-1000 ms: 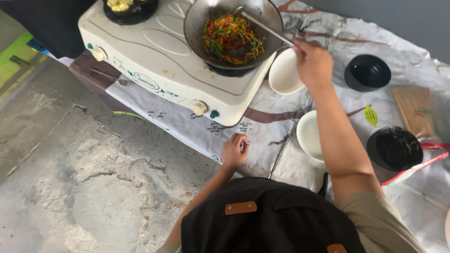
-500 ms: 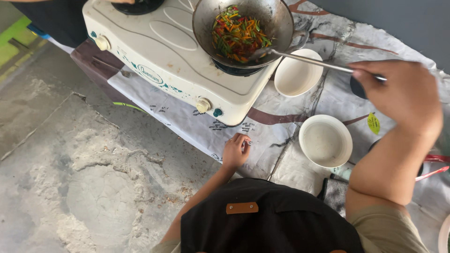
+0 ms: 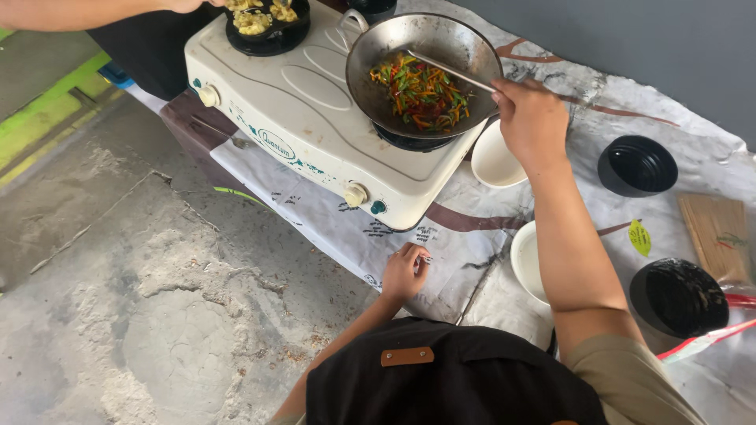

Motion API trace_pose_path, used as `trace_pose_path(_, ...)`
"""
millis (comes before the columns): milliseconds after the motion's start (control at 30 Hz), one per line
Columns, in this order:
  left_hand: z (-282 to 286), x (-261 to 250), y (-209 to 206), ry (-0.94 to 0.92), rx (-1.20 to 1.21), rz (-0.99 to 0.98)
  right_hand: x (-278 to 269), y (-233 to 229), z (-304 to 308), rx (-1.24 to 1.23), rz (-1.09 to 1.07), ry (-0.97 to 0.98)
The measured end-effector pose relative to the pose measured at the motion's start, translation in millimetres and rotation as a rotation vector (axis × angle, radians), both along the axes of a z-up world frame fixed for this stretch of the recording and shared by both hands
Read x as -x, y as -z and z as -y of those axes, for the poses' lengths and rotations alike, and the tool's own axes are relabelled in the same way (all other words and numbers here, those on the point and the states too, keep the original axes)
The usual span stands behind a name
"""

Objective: The person stirs vegetables in a pan on a stove, opens seasoning packets, and pours oil into a small bowl.

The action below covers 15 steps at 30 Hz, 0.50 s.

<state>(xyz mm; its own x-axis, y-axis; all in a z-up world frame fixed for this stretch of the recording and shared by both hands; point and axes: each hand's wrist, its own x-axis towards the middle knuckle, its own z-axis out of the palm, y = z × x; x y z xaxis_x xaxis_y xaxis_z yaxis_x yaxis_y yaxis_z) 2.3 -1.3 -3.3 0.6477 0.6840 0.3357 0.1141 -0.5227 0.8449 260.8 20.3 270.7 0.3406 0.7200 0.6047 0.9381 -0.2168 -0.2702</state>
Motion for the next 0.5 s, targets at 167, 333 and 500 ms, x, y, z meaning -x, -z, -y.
trace_pose_path(167, -1, -3, 3, -0.025, -0.055, 0.014, -18, 18, -9, -0.076, 0.165, -0.103)
trace_pose_path(333, -4, -4, 3, -0.014, -0.034, 0.021, -44, 22, 20, 0.021, 0.147, 0.054)
trace_pose_path(500, -1, -1, 4, -0.016, -0.053, 0.007, -29, -13, 82, 0.226, 0.024, 0.184)
